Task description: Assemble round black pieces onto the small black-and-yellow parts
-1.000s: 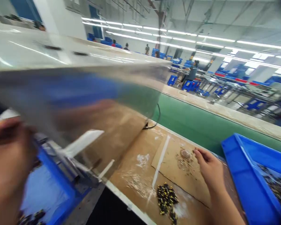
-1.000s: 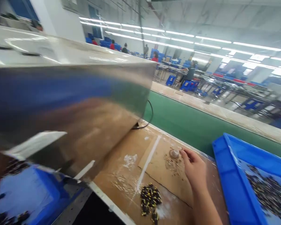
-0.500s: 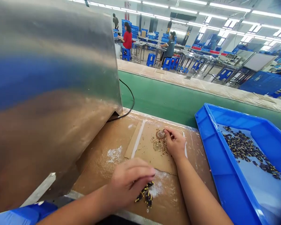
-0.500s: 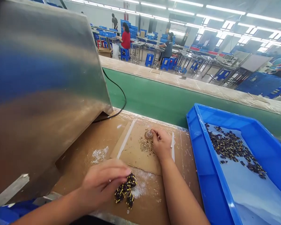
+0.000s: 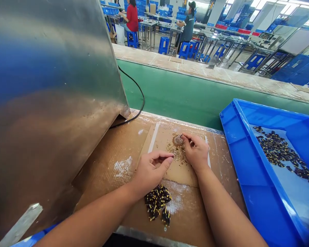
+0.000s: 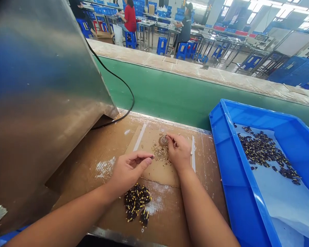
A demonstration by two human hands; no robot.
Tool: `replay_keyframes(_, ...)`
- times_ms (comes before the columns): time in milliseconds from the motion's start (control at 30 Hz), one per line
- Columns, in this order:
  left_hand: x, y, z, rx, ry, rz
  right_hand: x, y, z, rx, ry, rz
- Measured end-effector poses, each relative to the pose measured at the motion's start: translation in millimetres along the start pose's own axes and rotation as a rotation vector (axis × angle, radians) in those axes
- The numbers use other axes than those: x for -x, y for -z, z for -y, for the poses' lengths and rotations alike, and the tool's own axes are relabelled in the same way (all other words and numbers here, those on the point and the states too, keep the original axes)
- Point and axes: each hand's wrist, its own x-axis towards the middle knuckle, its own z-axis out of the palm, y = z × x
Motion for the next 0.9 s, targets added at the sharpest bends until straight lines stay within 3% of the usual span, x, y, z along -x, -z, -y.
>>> replay_keyframes(200,-4.2,-2.8,-9.0,0.212,0.163,0.001,-1.0,-0.1,3.2,-0.003,-0.018,-0.019)
replay_keyframes(333,-9.8,-1.7,-5.5,0.455,0.278,-0.046,-1.2,0.8,8.0,-0.048,-0.110,-0.110)
replay_keyframes(533,-15.0,1.0,-4.7,0.727,0.389,-0.094,0.9,25.3,43.8,-0.299,-0.287,-0.228)
replay_keyframes(700,-13.4,-3.4,-10.7,0.765,0.422,-0.081,20.9,45.9,80.8,-0.539,-0.433,-0.097)
replay_keyframes(900,-3.5,-13.5,-20.2,0.623,0.367,-0.062,54.4,38.6,78.6,-0.937,-0.573,0.030)
